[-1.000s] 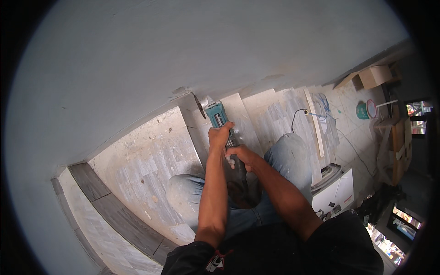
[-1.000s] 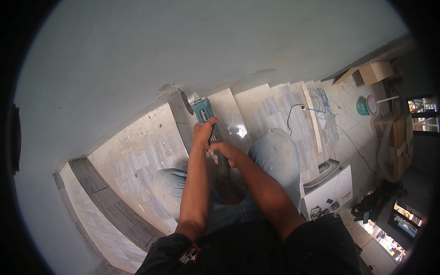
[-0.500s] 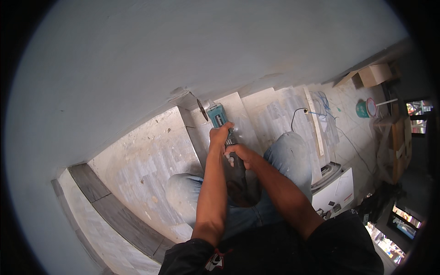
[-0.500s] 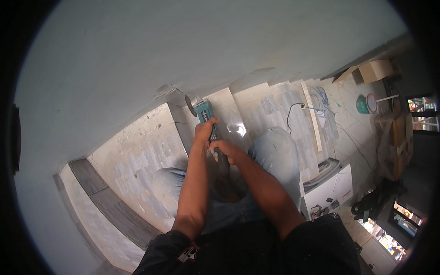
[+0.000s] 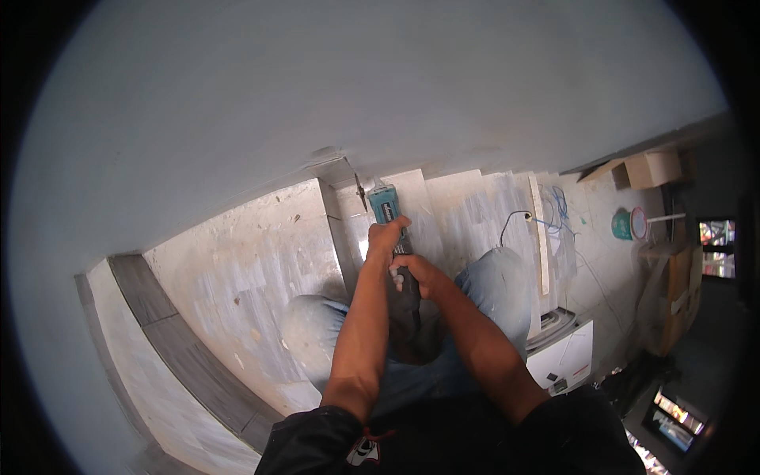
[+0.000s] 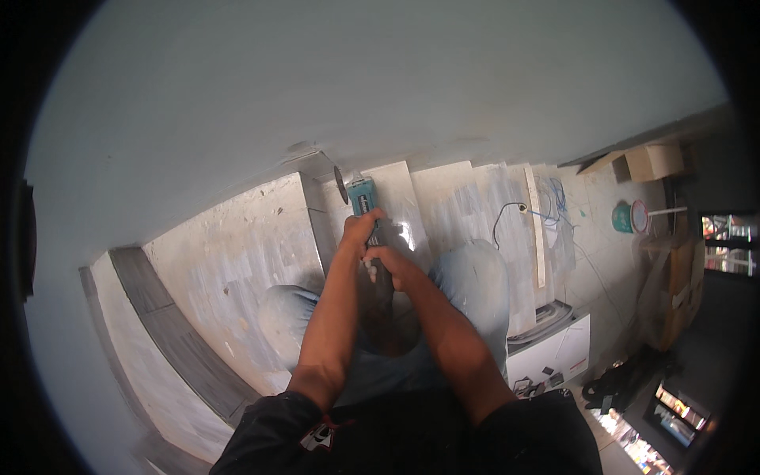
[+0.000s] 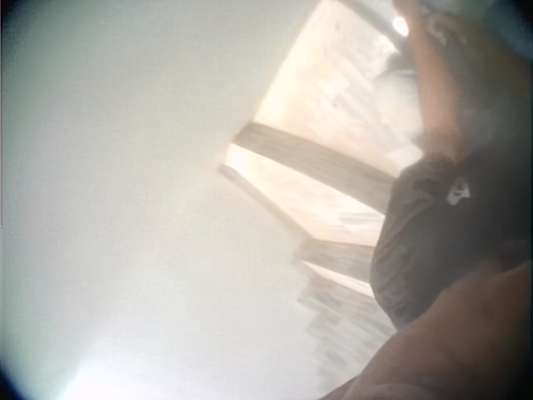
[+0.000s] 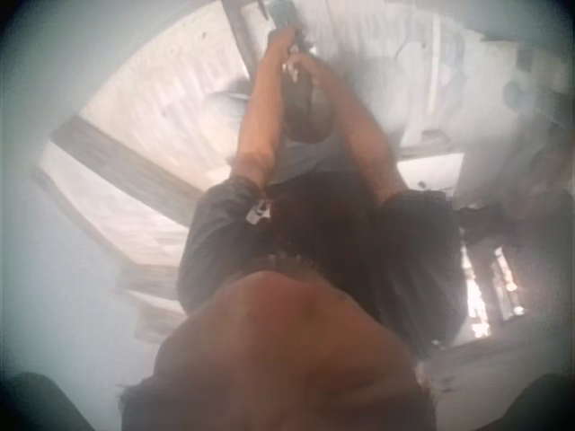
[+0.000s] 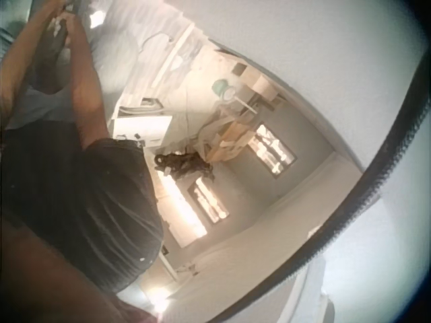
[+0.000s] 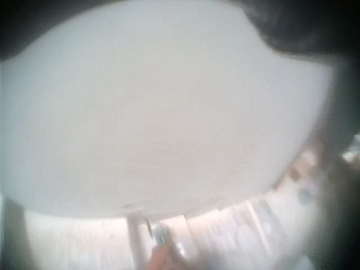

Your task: The person uses a handheld power grinder to smooth the edges and corners of marble stairs and the adjacent wall.

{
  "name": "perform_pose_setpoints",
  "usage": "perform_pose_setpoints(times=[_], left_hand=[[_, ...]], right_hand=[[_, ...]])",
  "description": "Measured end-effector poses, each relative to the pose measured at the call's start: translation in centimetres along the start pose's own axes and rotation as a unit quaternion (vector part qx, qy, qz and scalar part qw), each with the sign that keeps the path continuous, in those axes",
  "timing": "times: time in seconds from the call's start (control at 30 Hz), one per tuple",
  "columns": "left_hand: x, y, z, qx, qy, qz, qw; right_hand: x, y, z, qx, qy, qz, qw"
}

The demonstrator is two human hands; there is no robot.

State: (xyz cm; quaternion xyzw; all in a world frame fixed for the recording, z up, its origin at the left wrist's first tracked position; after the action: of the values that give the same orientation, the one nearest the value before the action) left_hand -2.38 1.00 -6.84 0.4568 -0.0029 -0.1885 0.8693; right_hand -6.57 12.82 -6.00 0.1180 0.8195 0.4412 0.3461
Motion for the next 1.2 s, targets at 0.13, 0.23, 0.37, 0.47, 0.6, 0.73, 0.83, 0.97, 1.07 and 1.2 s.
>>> perform_pose_setpoints(times=[0.13, 0.23, 0.37, 0.47, 0.6, 0.73, 0.83, 0.97, 1.07, 1.2], left_hand=[[0.6, -1.0, -0.5, 0.001, -0.022, -0.009, 1.0], [0.5, -0.9, -0.7, -0.005, -0.024, -0.006, 1.0], [0.9, -1.7, -1.1, -0.001, -0.051, 0.009, 0.999], [0.4, -2.0, -1.5, -0.013, -0.063, 0.003, 0.998], [1.0, -3.2, -2.2, -0.024, -0.082, 0.019, 0.996], [1.0, -3.3, -2.3, -0.013, -0.097, 0.025, 0.995], [1.0, -3.2, -2.0, -0.002, -0.11, 0.027, 0.994], [0.4, -2.7, -1.5, -0.006, -0.126, 0.023, 0.992], [0.9, -3.2, -1.8, -0.011, -0.12, 0.03, 0.992], [1.0, -3.3, -1.9, -0.008, -0.126, 0.03, 0.992]], right_hand=[[-0.4, -0.1, -0.1, 0.016, 0.002, 0.011, 1.0], [-0.4, -0.1, -0.2, 0.029, 0.008, 0.013, 0.999], [-0.9, 0.0, -0.3, 0.029, 0.014, 0.018, 0.999], [-0.1, -0.3, -0.2, -0.004, -0.008, 0.042, 0.999], [-0.6, -0.4, -0.2, 0.0, -0.021, 0.027, 0.999], [-0.5, -0.5, -0.2, -0.007, -0.027, 0.034, 0.999], [-0.4, -0.5, -0.2, -0.016, -0.032, 0.039, 0.999], [0.0, -0.5, -0.2, 0.001, -0.038, 0.045, 0.998], [0.0, -0.9, -0.1, -0.001, -0.044, 0.014, 0.999], [-0.1, -0.8, -0.1, 0.004, -0.04, 0.012, 0.999]])
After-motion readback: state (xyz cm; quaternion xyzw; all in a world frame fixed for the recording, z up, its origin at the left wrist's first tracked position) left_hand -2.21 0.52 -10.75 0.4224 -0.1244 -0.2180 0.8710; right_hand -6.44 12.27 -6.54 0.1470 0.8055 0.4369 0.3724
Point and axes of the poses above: each hand's wrist, its own y-axis away from the middle knuckle, its own x-axis out of the back of the hand, z = x × y, the point moved 1 cm from there along -y, towards the middle knuckle, and after that the axes turned 9 degrees about y, right-handed, at the moved point
